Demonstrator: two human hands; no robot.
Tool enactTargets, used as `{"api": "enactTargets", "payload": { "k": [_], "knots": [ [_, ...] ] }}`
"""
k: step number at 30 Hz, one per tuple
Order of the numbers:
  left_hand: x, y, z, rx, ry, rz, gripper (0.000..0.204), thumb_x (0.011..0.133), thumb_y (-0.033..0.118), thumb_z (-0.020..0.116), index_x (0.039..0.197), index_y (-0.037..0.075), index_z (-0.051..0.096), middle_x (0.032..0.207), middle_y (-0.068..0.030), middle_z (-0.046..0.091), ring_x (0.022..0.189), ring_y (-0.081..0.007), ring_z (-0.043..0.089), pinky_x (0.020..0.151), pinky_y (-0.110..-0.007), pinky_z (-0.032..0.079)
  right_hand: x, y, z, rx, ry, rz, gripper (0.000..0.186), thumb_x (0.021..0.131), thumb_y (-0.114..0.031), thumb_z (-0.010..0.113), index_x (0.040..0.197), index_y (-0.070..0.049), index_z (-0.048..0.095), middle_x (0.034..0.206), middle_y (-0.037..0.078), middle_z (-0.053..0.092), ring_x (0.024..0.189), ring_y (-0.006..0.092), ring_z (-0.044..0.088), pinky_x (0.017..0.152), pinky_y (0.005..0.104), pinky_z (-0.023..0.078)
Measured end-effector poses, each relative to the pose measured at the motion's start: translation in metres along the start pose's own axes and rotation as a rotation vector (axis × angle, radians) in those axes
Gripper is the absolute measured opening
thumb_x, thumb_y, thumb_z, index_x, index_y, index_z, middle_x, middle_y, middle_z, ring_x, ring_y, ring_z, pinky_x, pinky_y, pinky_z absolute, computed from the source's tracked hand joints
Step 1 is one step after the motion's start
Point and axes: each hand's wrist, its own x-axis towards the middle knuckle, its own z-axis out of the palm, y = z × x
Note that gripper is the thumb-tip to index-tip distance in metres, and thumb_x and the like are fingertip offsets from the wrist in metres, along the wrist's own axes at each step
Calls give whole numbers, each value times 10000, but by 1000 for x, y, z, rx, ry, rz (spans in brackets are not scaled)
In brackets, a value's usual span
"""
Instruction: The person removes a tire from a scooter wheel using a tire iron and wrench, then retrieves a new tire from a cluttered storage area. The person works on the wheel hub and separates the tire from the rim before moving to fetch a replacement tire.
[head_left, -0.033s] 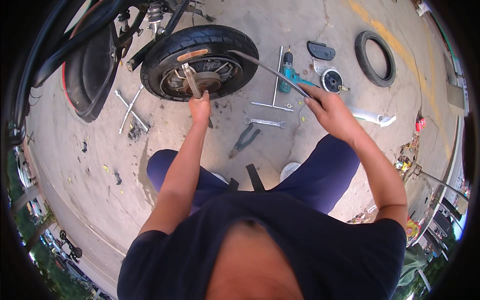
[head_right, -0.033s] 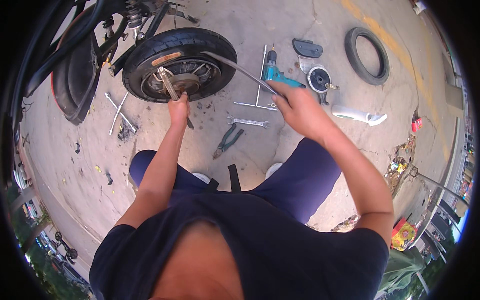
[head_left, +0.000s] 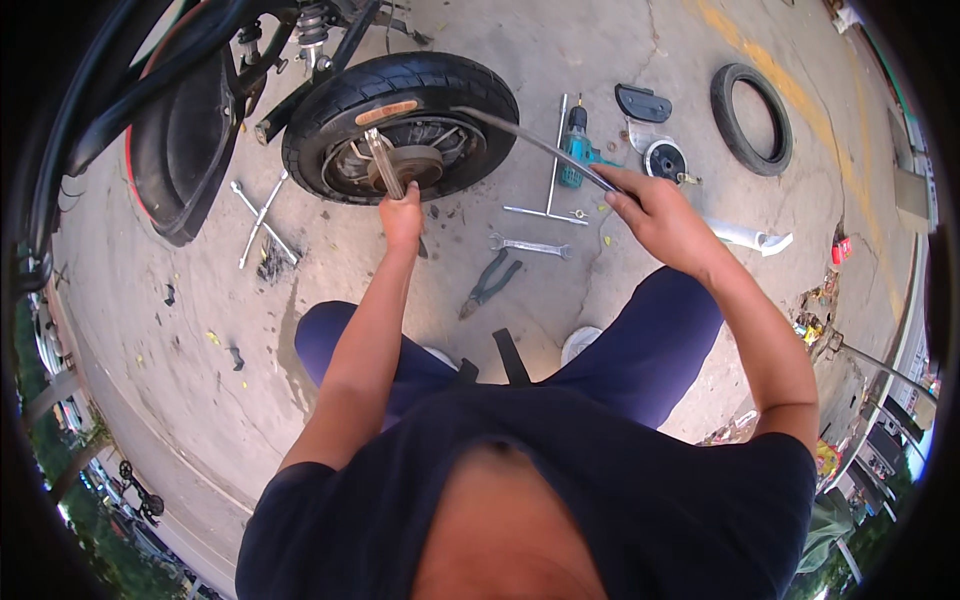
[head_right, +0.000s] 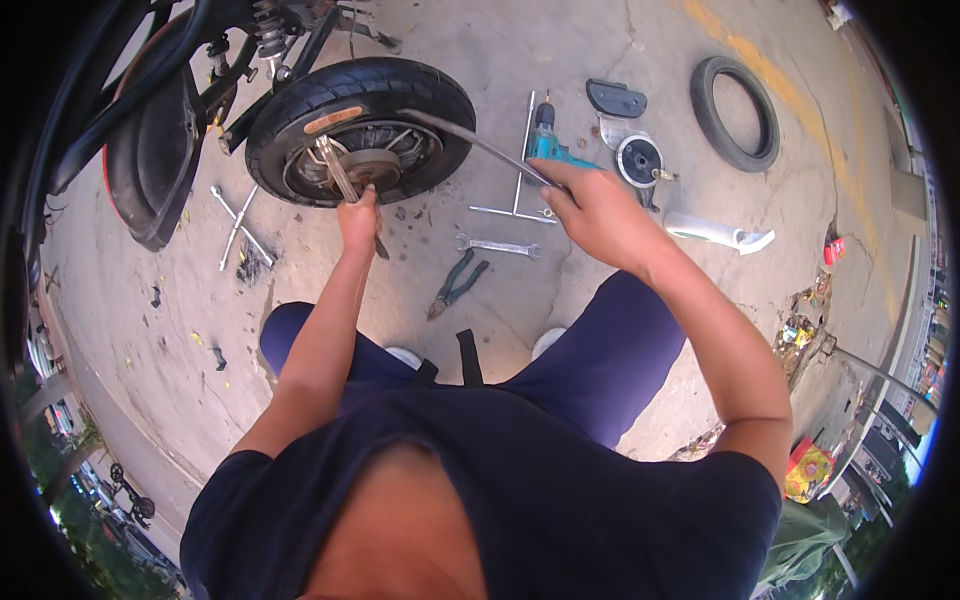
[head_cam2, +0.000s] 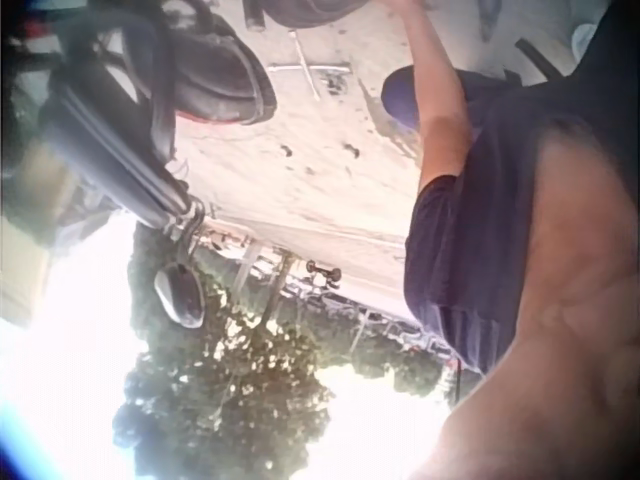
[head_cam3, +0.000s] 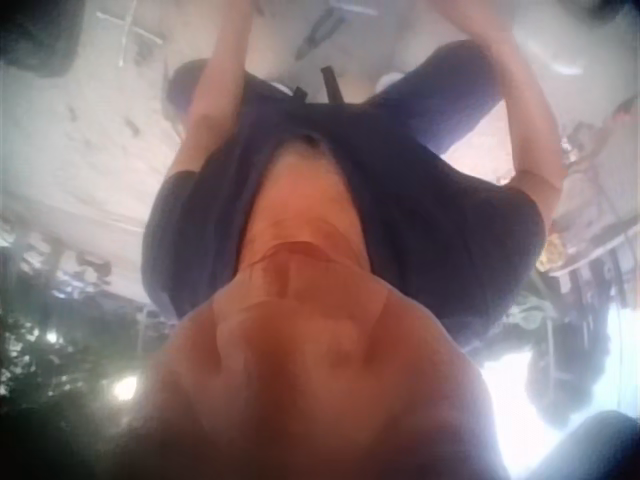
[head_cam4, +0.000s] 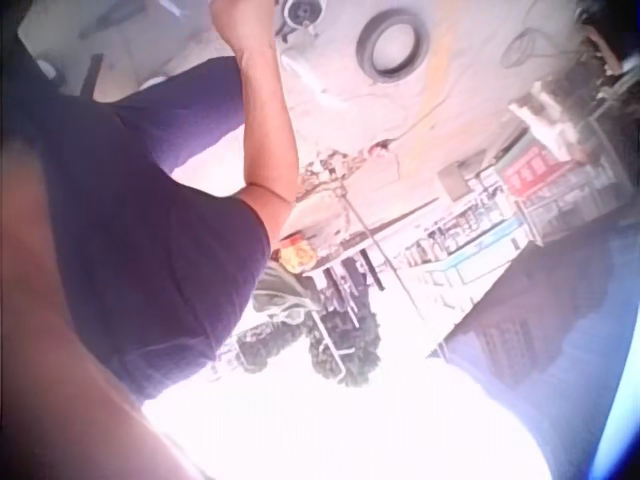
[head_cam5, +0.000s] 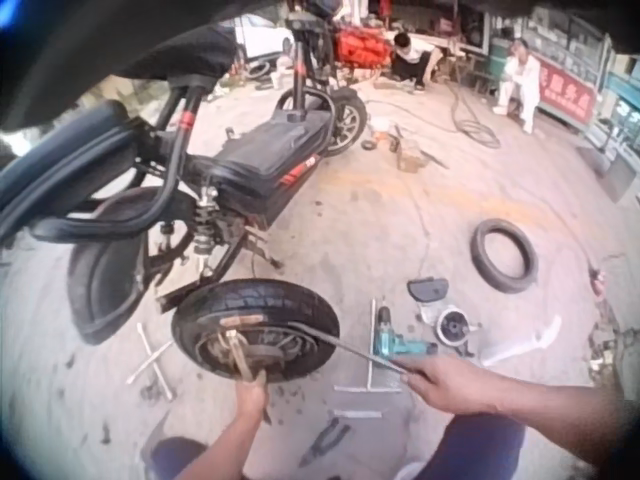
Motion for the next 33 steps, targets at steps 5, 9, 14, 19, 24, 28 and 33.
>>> {"api": "enactTargets", "payload": {
  "k": [5,9,14,19,24,28,33],
  "knots": [
    [6,-9,-1,76,7,11,302,839,193,628,664,-42,554,517,-53,513,477,-140,463,485,-340,383,32,-16,-12,-44,-146,-5,359,917,-156,492,1233,12,528,952,241,631,896,340,611,822,361,455],
    [9,-16,-4,130,5,45,295,839,192,627,683,-50,563,512,-64,517,481,-156,470,496,-349,391,50,-39,-38,2,-253,107,365,910,-145,497,1237,14,530,1038,224,634,952,296,606,834,349,452],
    [4,-9,-4,109,-46,30,294,850,193,618,658,-13,535,486,-52,498,417,-154,461,435,-332,369,43,-60,-28,-91,-204,138,362,895,-131,507,1224,16,546,996,218,639,926,264,615,821,332,466],
    [-8,12,-4,-36,-124,-60,325,868,190,601,610,55,457,451,-18,447,338,-127,426,347,-293,309,79,-81,-72,-127,-361,316,354,896,-156,521,1217,-13,567,714,46,545,583,148,494,515,300,417],
    [-12,22,-6,-35,-125,-88,299,874,186,597,639,54,469,462,-9,449,344,-124,417,346,-288,302,64,-71,-36,-95,-245,282,363,920,-170,489,1241,-13,549,591,32,472,486,112,432,465,281,371],
    [-17,19,5,-42,-143,-79,289,872,184,599,649,49,476,470,-9,454,346,-125,418,348,-288,307,11,-28,62,66,117,57,389,897,-164,546,1248,5,526,781,180,602,753,198,560,754,346,451],
    [-11,18,-5,-49,-120,-86,288,870,187,600,651,37,490,475,-22,465,350,-132,436,352,-291,320,53,-54,-7,-77,-151,90,364,924,-155,497,1256,-10,528,631,23,446,582,126,456,533,282,400]
  ]
}}
